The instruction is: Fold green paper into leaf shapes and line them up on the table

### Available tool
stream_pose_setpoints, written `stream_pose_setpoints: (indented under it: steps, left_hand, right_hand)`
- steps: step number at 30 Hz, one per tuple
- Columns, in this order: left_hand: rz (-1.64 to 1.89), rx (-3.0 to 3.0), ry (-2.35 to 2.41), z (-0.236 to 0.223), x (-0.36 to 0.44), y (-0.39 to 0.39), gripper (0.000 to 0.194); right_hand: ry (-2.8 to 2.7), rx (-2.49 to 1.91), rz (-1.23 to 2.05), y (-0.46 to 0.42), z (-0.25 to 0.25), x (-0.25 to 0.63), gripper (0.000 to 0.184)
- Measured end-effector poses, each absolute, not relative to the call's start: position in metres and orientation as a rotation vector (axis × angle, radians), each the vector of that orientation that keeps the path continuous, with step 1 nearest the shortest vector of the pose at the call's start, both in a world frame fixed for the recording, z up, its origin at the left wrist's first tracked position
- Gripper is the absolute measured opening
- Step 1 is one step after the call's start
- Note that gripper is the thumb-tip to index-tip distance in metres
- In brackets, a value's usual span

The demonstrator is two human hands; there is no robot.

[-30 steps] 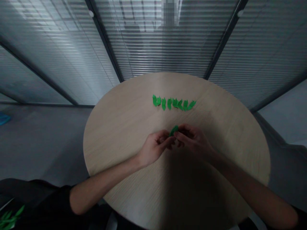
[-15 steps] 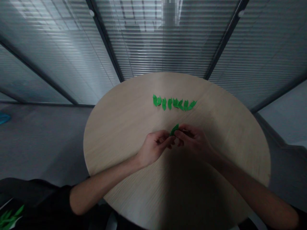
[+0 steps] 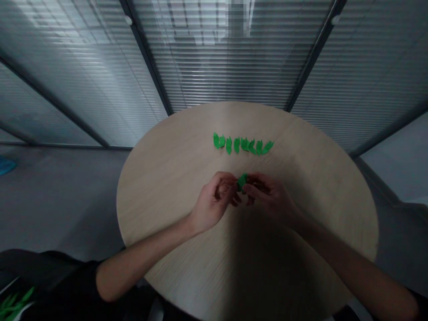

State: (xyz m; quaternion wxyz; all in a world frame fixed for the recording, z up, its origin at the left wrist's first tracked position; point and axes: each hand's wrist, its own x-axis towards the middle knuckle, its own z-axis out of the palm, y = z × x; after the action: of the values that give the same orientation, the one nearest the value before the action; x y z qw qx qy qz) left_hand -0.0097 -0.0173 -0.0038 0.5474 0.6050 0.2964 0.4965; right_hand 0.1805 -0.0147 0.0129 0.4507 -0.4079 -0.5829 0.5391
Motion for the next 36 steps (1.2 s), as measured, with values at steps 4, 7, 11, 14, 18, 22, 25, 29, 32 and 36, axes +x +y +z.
stream_pose_setpoints:
  steps: [4, 7, 11, 14, 18, 22, 25, 29, 32, 36]
  left_hand:
    - [1.244, 1.391, 0.717, -0.0031, -0.0090, -0.0166, 0.015]
    - [1.240, 1.416, 0.755, -0.0020, -0.0093, -0.0171, 0.015]
    - [1.189, 1.503, 0.824, -0.0029, -0.0119, -0.0191, 0.013]
    - [1.168, 1.600, 0.877, -0.0047, -0.0148, -0.0205, 0.012]
    - [1.157, 1.689, 0.903, -0.0044, -0.0165, -0.0220, 0.016]
    - [1.135, 1.646, 0.880, -0.0009, -0.0164, -0.0223, 0.016]
    - [1.137, 1.651, 0.906, 0.0019, -0.0167, -0.0211, 0.019]
    - [1.133, 1.725, 0.958, 0.0036, -0.0175, -0.0195, 0.020]
    - [1.122, 1.729, 0.976, 0.0037, -0.0177, -0.0189, 0.020]
    - [1.099, 1.707, 0.989, 0.0039, -0.0173, -0.0192, 0.022]
  right_hand:
    - [-1.361, -0.945, 1.312, -0.0161, 0.0125, 0.1788, 0.030]
    - [-1.355, -0.963, 1.234, -0.0171, 0.0131, 0.1778, 0.022]
    - [-1.410, -1.006, 1.229, -0.0173, 0.0155, 0.1776, 0.020]
    - [-1.442, -1.037, 1.240, -0.0171, 0.0171, 0.1783, 0.021]
    - [-1.482, -1.069, 1.256, -0.0174, 0.0167, 0.1804, 0.022]
    - [-1.526, -1.099, 1.223, -0.0179, 0.0145, 0.1823, 0.022]
    - [-1.574, -1.117, 1.188, -0.0185, 0.0123, 0.1824, 0.025]
    - [-1.629, -1.088, 1.120, -0.0192, 0.0100, 0.1820, 0.022]
    - [-1.643, -1.074, 1.112, -0.0194, 0.0091, 0.1826, 0.023]
    - [-1.584, -1.093, 1.207, -0.0192, 0.0101, 0.1838, 0.025]
